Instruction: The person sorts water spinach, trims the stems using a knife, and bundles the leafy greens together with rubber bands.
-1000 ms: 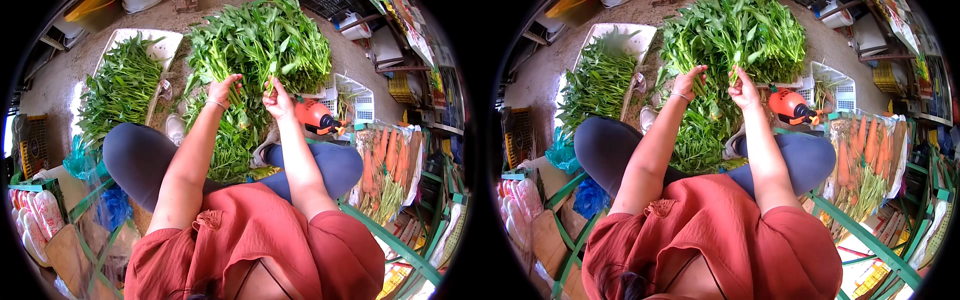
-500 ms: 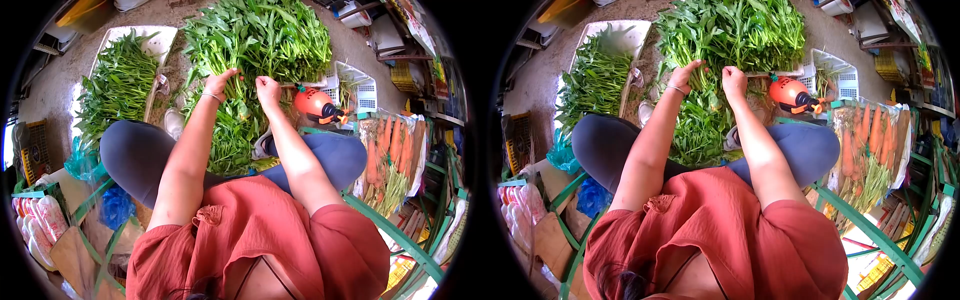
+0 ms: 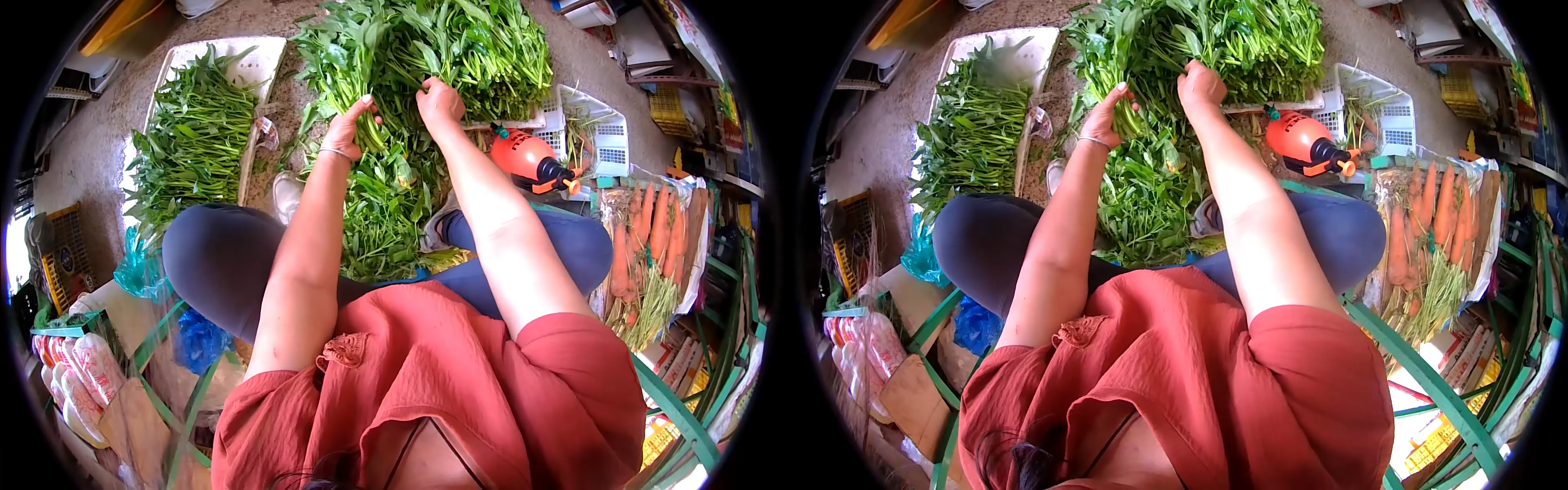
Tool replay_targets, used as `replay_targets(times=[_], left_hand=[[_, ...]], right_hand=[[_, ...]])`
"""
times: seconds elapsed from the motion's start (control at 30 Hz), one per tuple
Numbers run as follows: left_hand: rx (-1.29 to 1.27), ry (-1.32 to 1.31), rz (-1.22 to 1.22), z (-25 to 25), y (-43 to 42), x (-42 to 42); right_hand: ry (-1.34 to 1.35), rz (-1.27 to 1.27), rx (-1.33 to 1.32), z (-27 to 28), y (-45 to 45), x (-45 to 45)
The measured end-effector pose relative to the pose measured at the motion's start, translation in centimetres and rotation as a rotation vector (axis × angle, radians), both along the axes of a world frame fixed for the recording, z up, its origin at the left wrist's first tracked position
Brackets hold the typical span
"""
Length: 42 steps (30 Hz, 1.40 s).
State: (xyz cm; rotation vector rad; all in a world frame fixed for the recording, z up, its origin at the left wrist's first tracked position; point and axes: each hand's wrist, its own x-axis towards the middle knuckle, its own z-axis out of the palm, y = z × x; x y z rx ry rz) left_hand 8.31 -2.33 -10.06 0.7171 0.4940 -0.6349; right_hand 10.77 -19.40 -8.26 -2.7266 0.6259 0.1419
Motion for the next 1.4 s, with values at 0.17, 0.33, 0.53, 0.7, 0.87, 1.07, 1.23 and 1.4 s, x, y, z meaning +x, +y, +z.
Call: replay_targets(times=[0.17, 0.33, 0.53, 0.7, 0.87, 1.07, 1.23, 1.4], left_hand=[[0.021, 0.004, -0.033, -0.1, 0.3, -0.2], [0.009, 0.002, -0.051, -0.1, 0.0, -0.1], [0.060, -0.018, -0.134, -1.1, 0.5, 0.3], [0.075, -0.001, -0.183, -2.5, 0.4, 0.2], [-0.094, -0.011, -0.182, -1.3, 0.3, 0.1], [-0.058, 0.054, -0.022, -0.6, -0.5, 0.1], [-0.098, 0.017, 0.076, -1.1, -0.4, 0.1], [-0.124, 0.061, 0.068, -1.6, -1.1, 0.1]], right_hand=[[-0.102, 0.006, 0.141, 0.9, 0.3, -0.8], [-0.142, 0.283, 0.176, -2.8, 3.2, -2.7], [-0.009, 0.028, 0.654, -2.5, 4.5, -3.1], [-0.069, -0.001, 1.013, -1.8, 4.0, -4.9], [-0.471, -0.419, 0.148, -1.5, 0.5, -5.5], [-0.112, -0.268, 0.021, 1.2, 0.3, -2.9], [-0.233, -0.154, -0.071, -1.6, -1.0, -2.3], [-0.455, -0.112, 0.146, 0.7, -0.1, -3.9]])
